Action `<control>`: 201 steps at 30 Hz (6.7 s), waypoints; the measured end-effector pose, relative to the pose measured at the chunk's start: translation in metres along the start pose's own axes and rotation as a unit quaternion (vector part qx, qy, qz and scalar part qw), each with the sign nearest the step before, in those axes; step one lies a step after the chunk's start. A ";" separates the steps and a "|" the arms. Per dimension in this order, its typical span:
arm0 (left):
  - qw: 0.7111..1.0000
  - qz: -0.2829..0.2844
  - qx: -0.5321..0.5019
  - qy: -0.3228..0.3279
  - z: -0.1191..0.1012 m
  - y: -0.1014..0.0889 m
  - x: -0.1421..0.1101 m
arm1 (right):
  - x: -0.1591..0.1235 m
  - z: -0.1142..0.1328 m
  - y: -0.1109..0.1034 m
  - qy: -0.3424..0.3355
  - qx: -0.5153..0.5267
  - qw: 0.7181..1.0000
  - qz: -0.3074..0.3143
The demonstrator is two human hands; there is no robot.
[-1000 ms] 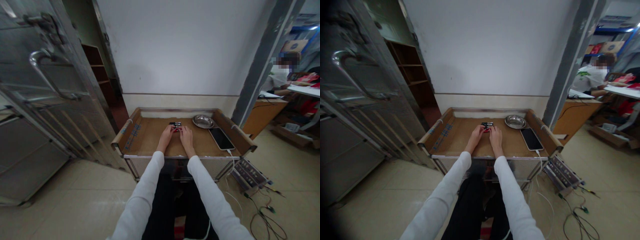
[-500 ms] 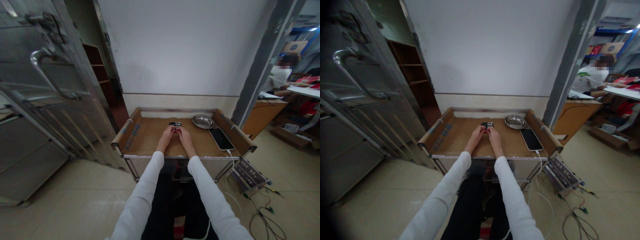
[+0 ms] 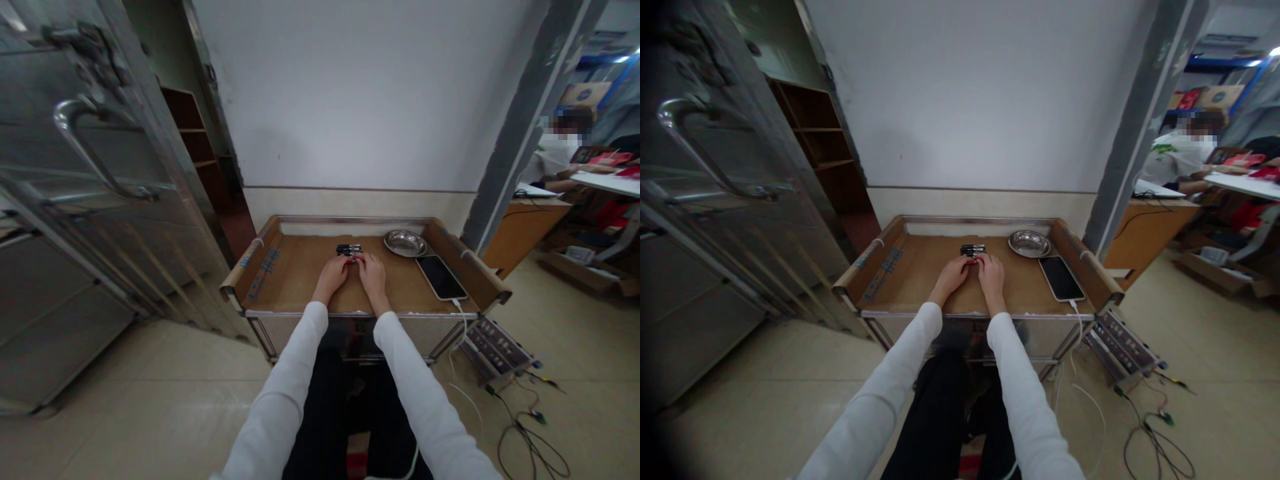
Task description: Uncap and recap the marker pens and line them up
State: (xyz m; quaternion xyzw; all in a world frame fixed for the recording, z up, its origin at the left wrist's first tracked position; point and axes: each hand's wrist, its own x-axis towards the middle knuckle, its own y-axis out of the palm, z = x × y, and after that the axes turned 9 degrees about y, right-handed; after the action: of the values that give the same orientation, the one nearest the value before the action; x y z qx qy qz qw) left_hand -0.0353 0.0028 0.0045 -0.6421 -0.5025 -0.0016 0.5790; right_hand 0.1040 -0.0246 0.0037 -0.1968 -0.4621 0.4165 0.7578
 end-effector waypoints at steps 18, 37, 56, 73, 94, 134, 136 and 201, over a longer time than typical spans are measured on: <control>0.996 0.010 0.091 -0.022 -0.004 -0.005 -0.002 | -0.002 -0.003 -0.004 0.080 -0.043 0.996 0.013; 0.941 -0.154 0.205 -0.221 -0.001 -0.006 -0.008 | -0.001 -0.009 0.018 -0.036 0.056 0.996 0.054; 0.986 -0.019 0.146 -0.076 0.002 0.002 -0.002 | 0.000 -0.009 0.017 -0.025 -0.021 0.998 0.059; 0.987 0.015 0.138 -0.076 0.002 -0.002 -0.002 | -0.001 -0.007 0.015 -0.009 -0.082 0.994 0.071; 0.998 -0.041 0.031 -0.025 -0.001 -0.005 0.000 | 0.000 -0.004 0.011 -0.007 -0.089 0.991 0.104; 0.997 -0.049 0.034 -0.040 -0.006 -0.010 -0.004 | 0.003 -0.001 0.004 -0.073 0.163 0.982 0.065; 0.997 -0.042 0.043 -0.039 -0.006 -0.009 -0.003 | 0.002 0.000 0.001 -0.063 0.141 0.986 0.065; 0.931 -0.095 0.242 -0.257 -0.013 -0.008 -0.009 | 0.000 -0.009 0.025 -0.002 -0.026 0.996 0.080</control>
State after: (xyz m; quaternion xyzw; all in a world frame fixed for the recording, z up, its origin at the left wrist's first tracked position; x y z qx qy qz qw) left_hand -0.0373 -0.0141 0.0097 -0.4100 -0.6779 0.2298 0.5653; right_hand 0.1000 -0.0094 -0.0182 -0.2521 -0.4571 0.4644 0.7154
